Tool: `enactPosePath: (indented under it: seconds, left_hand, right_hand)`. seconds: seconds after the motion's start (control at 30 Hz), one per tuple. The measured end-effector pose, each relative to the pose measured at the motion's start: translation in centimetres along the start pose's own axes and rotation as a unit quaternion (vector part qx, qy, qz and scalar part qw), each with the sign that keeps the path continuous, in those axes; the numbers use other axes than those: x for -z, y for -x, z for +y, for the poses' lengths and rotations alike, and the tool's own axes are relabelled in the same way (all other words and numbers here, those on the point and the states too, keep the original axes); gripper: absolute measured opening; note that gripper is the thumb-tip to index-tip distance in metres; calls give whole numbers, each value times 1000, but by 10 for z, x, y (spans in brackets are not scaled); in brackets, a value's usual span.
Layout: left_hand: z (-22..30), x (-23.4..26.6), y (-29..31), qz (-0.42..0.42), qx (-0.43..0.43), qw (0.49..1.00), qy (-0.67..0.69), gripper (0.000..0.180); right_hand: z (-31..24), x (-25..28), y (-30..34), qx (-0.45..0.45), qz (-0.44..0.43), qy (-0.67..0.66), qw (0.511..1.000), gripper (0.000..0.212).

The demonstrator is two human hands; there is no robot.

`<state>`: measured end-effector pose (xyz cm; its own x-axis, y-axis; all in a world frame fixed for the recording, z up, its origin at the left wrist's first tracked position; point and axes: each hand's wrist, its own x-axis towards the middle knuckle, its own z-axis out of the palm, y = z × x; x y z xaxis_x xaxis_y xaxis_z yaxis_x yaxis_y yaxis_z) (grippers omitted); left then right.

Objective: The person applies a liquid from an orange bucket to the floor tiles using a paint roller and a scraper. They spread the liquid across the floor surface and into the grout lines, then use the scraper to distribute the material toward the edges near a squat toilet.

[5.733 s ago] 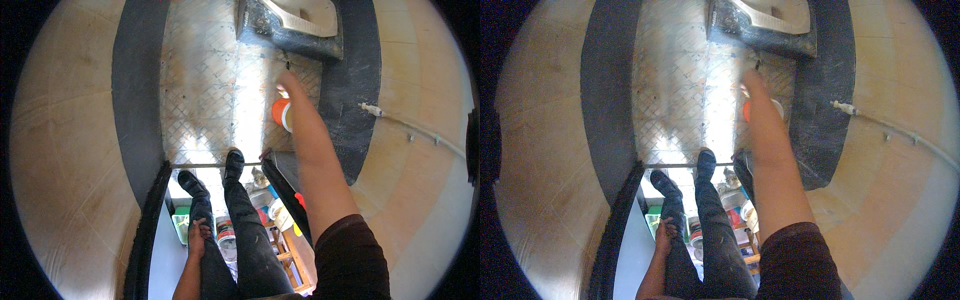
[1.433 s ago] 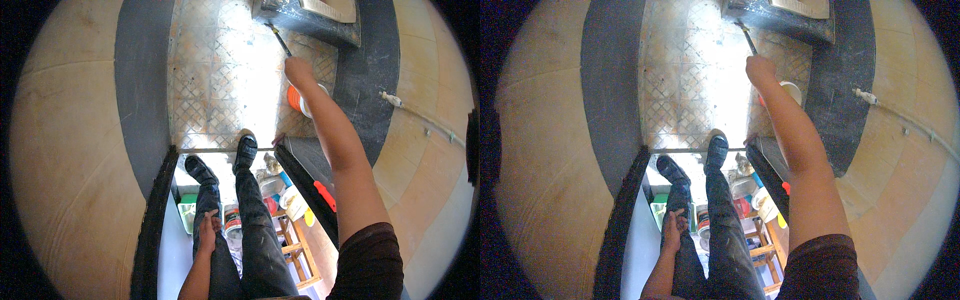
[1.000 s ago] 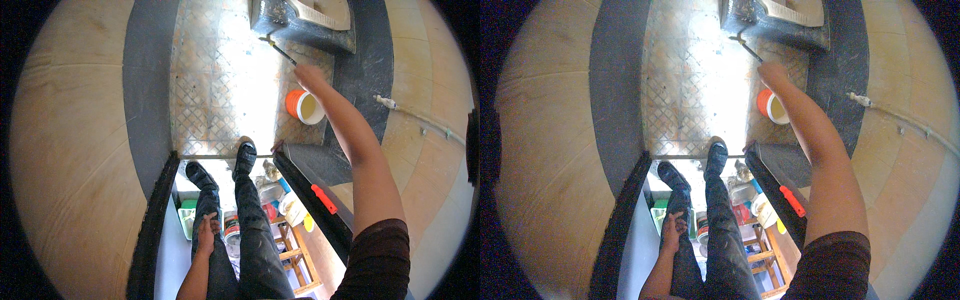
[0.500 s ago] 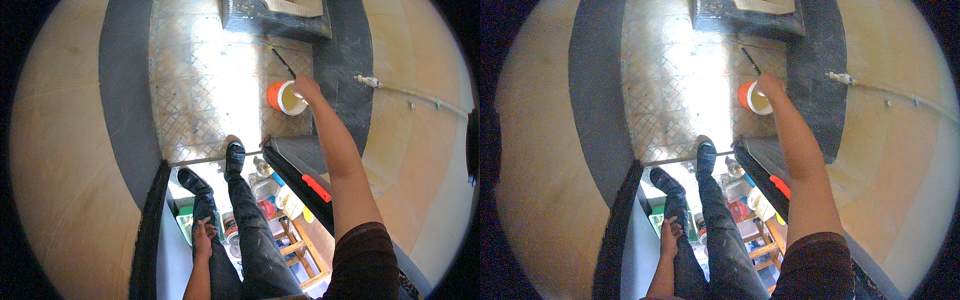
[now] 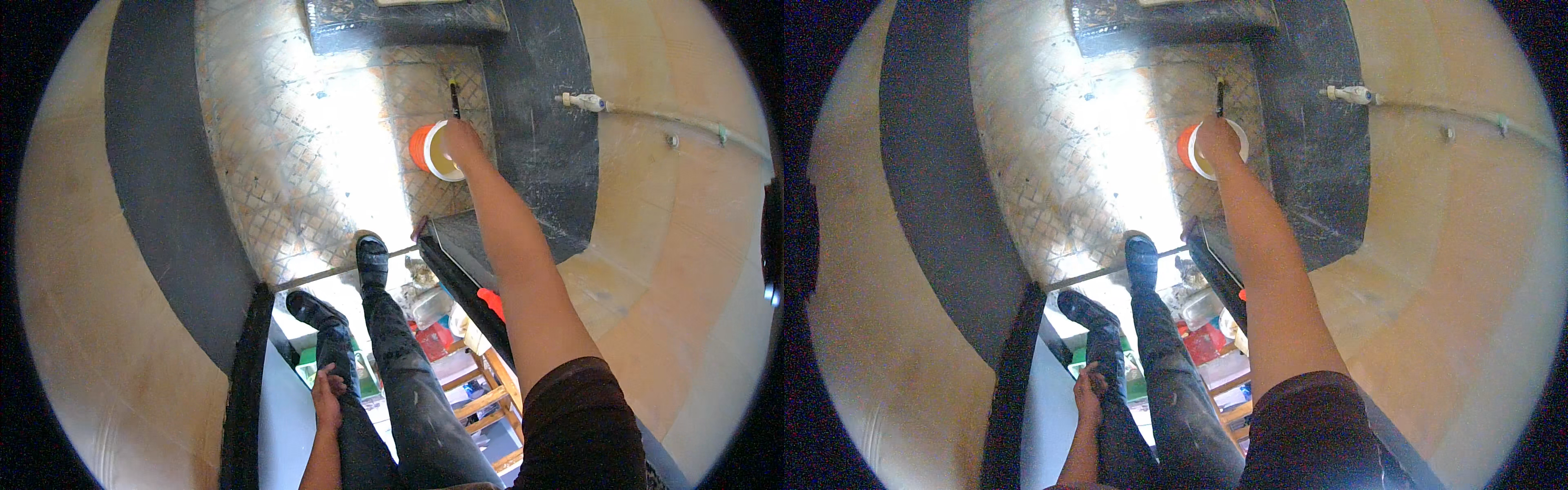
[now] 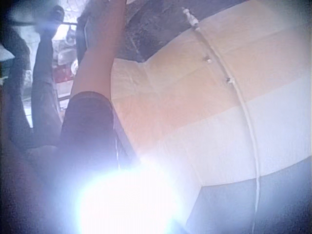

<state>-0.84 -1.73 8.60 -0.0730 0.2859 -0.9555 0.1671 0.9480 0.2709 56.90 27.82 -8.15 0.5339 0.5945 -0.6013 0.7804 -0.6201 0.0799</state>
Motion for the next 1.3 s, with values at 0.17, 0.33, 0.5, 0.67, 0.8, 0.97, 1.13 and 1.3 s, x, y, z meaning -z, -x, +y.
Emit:
enactPosePath:
  seconds: [0.17,0.33,0.5,0.67,0.8,0.97,1.13,1.3]
  left_hand:
    - [10,-20,-2,-9,-10,999,-29,57]
    - [12,-39,-1,-20,-26,998,-44,52]
    - [46,-40,26,-37,-80,992,-94,47]
    - [47,-10,42,-5,-67,992,-104,43]
    - [64,-2,68,-5,-59,978,-199,43]
    - [43,10,93,37,-59,964,-255,40]
    - [119,-46,103,27,-194,940,-279,37]
    - [185,-104,67,26,-225,952,-208,39]
  right_hand:
    - [41,12,-15,29,-33,20,999,28]
    - [50,40,11,36,-20,39,998,26]
    - [71,67,5,8,-80,-9,997,27]
    - [61,15,15,-10,16,2,1000,30]
    - [93,25,-26,-17,16,-25,999,35]
    - [45,29,-36,-74,4,-77,994,35]
    - [33,39,-82,-102,14,-121,987,29]
    - [-16,19,-75,-74,-2,-235,969,32]
